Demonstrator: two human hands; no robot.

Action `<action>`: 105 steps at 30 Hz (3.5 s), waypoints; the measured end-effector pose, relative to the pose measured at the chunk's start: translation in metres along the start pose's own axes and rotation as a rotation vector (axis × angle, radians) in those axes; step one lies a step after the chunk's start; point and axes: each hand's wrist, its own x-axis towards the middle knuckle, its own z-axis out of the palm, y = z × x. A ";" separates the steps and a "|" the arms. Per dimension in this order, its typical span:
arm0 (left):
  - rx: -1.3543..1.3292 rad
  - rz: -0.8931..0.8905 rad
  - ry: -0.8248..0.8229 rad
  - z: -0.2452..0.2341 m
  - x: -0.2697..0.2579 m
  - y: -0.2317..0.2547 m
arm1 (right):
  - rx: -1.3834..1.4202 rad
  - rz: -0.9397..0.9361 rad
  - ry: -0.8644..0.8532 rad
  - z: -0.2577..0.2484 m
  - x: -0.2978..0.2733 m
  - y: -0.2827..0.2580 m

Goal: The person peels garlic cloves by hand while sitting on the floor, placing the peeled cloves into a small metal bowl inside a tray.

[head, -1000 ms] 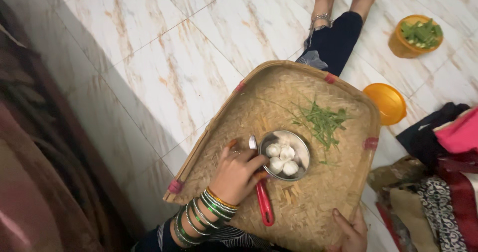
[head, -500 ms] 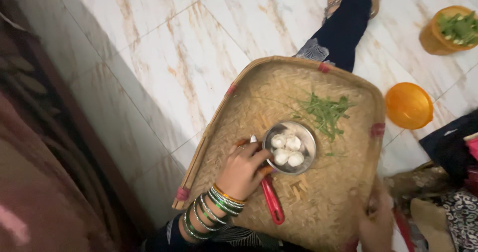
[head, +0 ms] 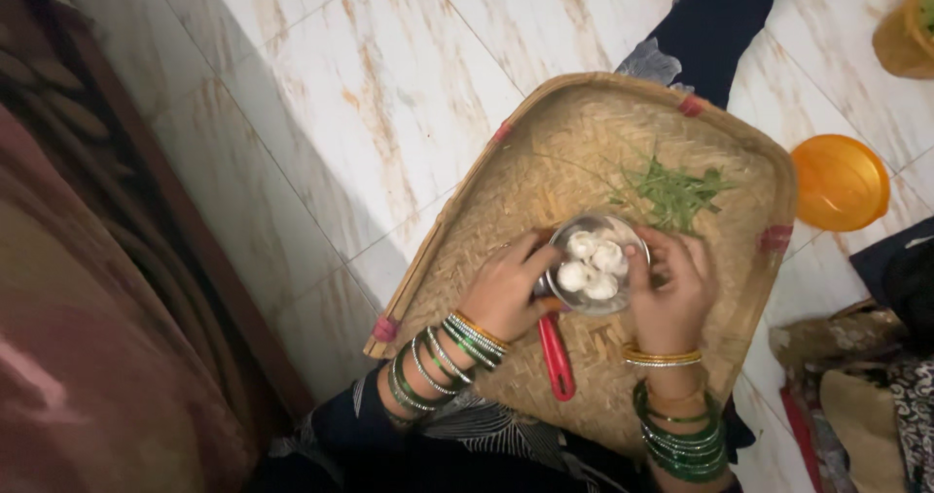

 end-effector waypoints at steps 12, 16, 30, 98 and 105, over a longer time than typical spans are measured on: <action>0.211 0.059 0.067 -0.037 0.030 0.062 | -0.454 -0.270 -0.285 -0.010 0.016 -0.036; 0.210 0.027 0.042 -0.023 0.037 0.064 | -0.629 -0.192 -0.307 0.002 0.024 -0.034; 0.498 -0.021 -0.147 -0.014 0.035 0.040 | -0.111 -0.116 -0.122 -0.036 0.022 0.002; -0.140 0.357 0.146 0.017 0.063 0.022 | 0.654 0.003 0.008 -0.009 0.008 0.026; -0.013 0.413 0.089 0.022 0.062 0.031 | 0.536 -0.035 0.042 -0.006 0.005 0.031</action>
